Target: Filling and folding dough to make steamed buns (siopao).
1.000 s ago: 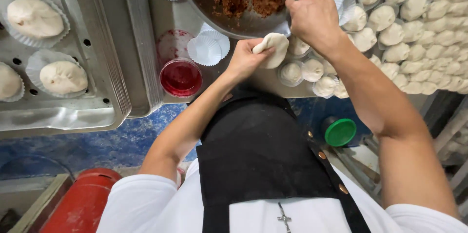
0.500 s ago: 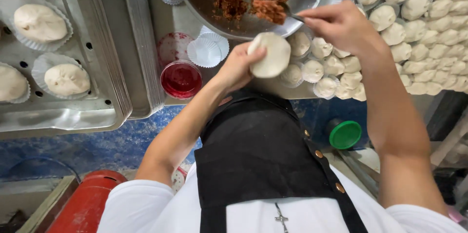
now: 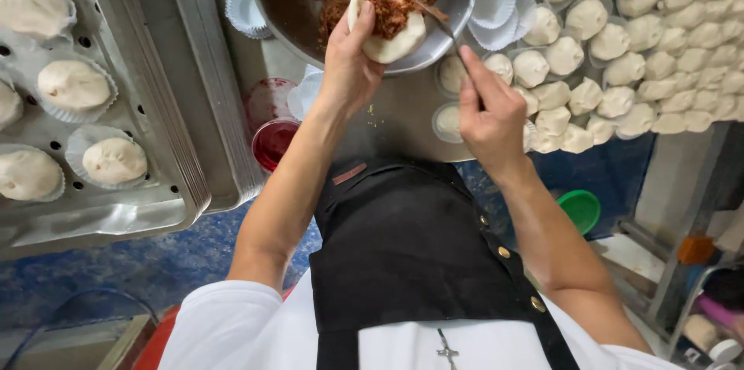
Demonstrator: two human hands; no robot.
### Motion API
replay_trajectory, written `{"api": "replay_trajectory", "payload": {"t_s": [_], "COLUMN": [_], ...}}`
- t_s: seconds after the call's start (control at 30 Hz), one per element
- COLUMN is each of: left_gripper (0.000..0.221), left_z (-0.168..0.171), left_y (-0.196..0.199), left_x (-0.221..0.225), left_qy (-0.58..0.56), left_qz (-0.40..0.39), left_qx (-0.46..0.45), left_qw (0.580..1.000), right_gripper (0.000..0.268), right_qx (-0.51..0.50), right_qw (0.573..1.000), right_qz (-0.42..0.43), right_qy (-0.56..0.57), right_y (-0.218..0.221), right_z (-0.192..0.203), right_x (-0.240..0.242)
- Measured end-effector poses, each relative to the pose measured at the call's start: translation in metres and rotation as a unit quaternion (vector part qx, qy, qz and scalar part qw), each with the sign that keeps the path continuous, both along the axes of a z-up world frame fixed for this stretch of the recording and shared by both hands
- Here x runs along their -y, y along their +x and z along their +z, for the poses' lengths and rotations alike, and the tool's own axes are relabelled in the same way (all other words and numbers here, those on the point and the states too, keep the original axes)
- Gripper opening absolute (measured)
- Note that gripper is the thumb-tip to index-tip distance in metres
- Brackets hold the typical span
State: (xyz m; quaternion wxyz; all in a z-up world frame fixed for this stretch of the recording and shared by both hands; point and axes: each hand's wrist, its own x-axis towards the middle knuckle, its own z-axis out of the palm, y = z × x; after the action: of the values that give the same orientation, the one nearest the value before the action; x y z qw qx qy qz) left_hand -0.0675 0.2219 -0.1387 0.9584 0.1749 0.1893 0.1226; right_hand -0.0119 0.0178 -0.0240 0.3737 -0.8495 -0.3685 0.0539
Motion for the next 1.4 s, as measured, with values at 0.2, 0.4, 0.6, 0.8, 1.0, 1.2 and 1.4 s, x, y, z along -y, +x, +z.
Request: {"api": "replay_trajectory", "payload": {"t_s": [0.2, 0.4, 0.6, 0.8, 1.0, 1.2, 1.4], "left_gripper": [0.036, 0.032, 0.032, 0.033, 0.036, 0.037, 0.044], "left_z": [0.004, 0.012, -0.005, 0.026, 0.010, 0.010, 0.025], "left_y": [-0.004, -0.009, -0.010, -0.010, -0.007, -0.010, -0.013], "left_x": [0.014, 0.013, 0.017, 0.007, 0.010, 0.007, -0.001], "left_qy": [0.067, 0.101, 0.225, 0.082, 0.080, 0.058, -0.031], "left_qz": [0.013, 0.023, 0.016, -0.005, 0.011, 0.013, -0.005], "left_qx": [0.034, -0.017, -0.077, -0.075, -0.030, -0.032, -0.026], "left_qw": [0.997, 0.994, 0.971, 0.994, 0.996, 0.998, 0.999], "right_gripper": [0.038, 0.037, 0.042, 0.033, 0.038, 0.028, 0.028], "right_qx": [0.035, 0.031, 0.004, 0.000, -0.023, -0.013, -0.033], "right_qw": [0.997, 0.999, 0.993, 0.999, 0.996, 0.999, 0.998], "right_qz": [-0.012, 0.000, 0.001, -0.024, -0.029, -0.052, -0.058], "right_qy": [-0.065, -0.032, -0.117, -0.025, -0.083, 0.002, 0.021], "right_y": [0.003, -0.003, 0.002, 0.009, 0.002, 0.017, 0.013], "right_z": [-0.005, 0.010, -0.014, -0.002, -0.013, -0.019, -0.012], "right_x": [-0.017, -0.018, -0.014, -0.008, -0.011, -0.011, -0.009]}}
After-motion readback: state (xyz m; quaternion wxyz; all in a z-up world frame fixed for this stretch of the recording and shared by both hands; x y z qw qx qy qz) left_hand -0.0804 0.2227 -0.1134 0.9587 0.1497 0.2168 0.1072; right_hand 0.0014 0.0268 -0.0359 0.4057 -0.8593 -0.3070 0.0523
